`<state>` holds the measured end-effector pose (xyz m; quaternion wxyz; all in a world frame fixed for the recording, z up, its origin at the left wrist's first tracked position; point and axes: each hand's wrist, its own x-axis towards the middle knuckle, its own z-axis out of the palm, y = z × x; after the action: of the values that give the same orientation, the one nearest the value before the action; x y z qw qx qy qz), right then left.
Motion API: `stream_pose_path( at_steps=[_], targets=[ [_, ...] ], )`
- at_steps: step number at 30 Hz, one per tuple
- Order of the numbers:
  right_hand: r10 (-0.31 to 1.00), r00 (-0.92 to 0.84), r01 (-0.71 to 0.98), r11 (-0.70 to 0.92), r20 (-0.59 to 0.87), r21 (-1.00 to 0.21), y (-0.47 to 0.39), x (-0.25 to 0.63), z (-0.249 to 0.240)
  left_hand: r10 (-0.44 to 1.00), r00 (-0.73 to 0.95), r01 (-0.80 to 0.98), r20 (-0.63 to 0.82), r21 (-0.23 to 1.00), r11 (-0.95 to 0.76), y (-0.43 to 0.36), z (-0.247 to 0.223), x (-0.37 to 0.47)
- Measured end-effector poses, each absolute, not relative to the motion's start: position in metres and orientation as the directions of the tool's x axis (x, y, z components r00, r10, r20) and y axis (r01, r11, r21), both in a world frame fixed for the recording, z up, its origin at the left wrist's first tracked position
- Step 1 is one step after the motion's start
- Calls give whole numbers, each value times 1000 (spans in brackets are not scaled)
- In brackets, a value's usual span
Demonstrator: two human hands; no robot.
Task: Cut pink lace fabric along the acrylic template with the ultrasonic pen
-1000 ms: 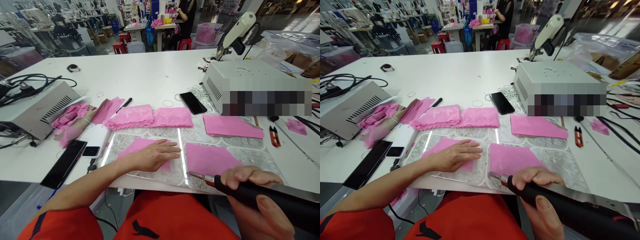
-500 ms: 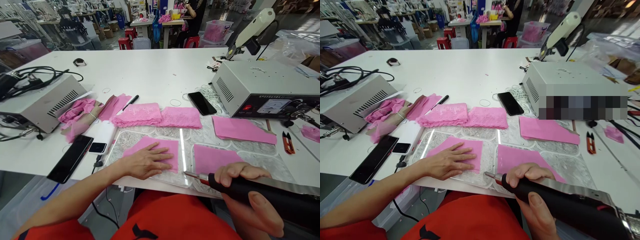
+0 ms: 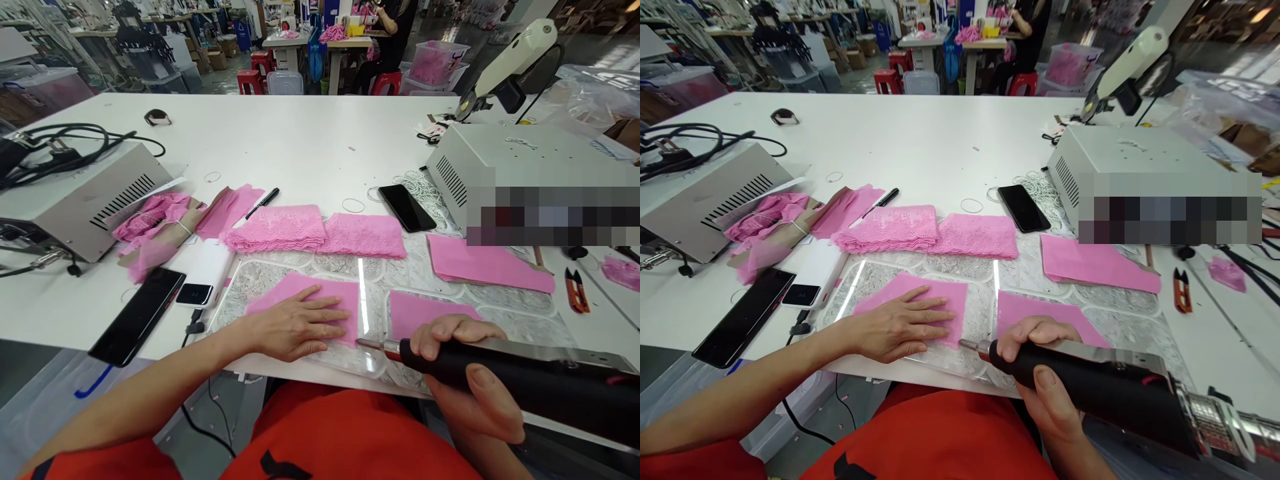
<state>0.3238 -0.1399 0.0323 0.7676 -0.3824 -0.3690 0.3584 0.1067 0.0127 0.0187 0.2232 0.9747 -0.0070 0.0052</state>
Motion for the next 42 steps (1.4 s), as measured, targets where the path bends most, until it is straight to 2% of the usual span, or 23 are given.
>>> stream_pose_path(
  at_steps=[14,22,42],
  targets=[
    [832,468,-251,449,299,-857,-143,328,32,-20,1000,-15,-9,390,-921,13,16,107],
    [849,455,-271,419,268,-867,-141,324,34,-20,1000,-20,4,391,-920,12,17,108],
    [849,428,-252,440,309,-862,-143,327,34,-21,998,-41,56,399,-916,12,17,108]
  ],
)
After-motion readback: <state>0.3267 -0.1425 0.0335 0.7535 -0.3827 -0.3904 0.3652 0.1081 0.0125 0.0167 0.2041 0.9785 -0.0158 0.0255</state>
